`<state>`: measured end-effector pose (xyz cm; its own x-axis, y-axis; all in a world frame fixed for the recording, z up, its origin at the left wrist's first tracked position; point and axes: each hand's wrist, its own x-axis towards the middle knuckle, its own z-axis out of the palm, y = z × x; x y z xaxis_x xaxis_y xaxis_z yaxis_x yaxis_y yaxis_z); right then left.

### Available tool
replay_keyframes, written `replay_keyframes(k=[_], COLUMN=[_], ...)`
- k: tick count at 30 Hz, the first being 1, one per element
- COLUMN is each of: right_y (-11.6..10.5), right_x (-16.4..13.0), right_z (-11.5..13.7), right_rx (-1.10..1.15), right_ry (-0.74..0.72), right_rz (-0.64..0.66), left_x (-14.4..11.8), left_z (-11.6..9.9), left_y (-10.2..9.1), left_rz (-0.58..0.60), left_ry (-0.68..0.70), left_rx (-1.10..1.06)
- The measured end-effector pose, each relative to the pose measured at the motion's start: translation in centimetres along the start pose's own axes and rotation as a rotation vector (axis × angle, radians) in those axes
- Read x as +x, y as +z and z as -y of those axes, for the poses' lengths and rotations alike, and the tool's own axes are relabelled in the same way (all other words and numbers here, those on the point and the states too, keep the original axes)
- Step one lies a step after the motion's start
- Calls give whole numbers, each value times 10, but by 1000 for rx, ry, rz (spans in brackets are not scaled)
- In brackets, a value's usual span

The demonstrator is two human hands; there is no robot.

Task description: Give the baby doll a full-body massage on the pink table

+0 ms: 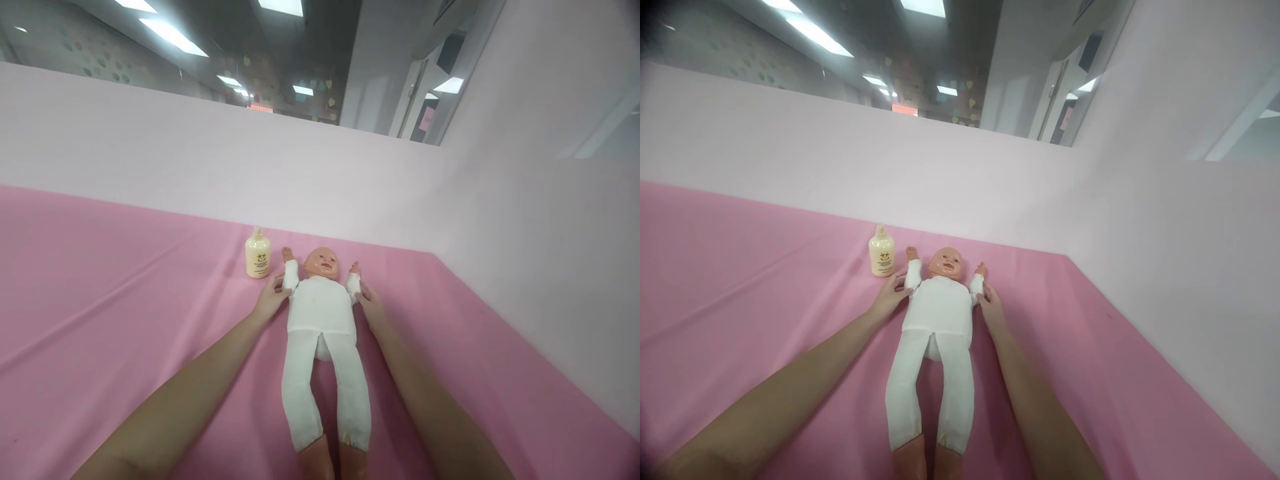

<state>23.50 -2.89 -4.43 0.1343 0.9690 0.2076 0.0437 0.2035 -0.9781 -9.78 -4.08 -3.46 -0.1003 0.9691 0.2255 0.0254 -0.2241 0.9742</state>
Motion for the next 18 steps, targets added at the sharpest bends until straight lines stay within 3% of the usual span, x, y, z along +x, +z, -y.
replay_keyframes(k=[8,18], right_y=[-7,-3], right_x=[10,-4], right_z=[1,14], right_rx=[345,380], right_ry=[111,180], right_rz=[17,97], left_x=[4,5], left_z=[-5,3], left_y=[3,4], left_rz=[56,68], left_ry=[-70,-82], left_rx=[-311,-270])
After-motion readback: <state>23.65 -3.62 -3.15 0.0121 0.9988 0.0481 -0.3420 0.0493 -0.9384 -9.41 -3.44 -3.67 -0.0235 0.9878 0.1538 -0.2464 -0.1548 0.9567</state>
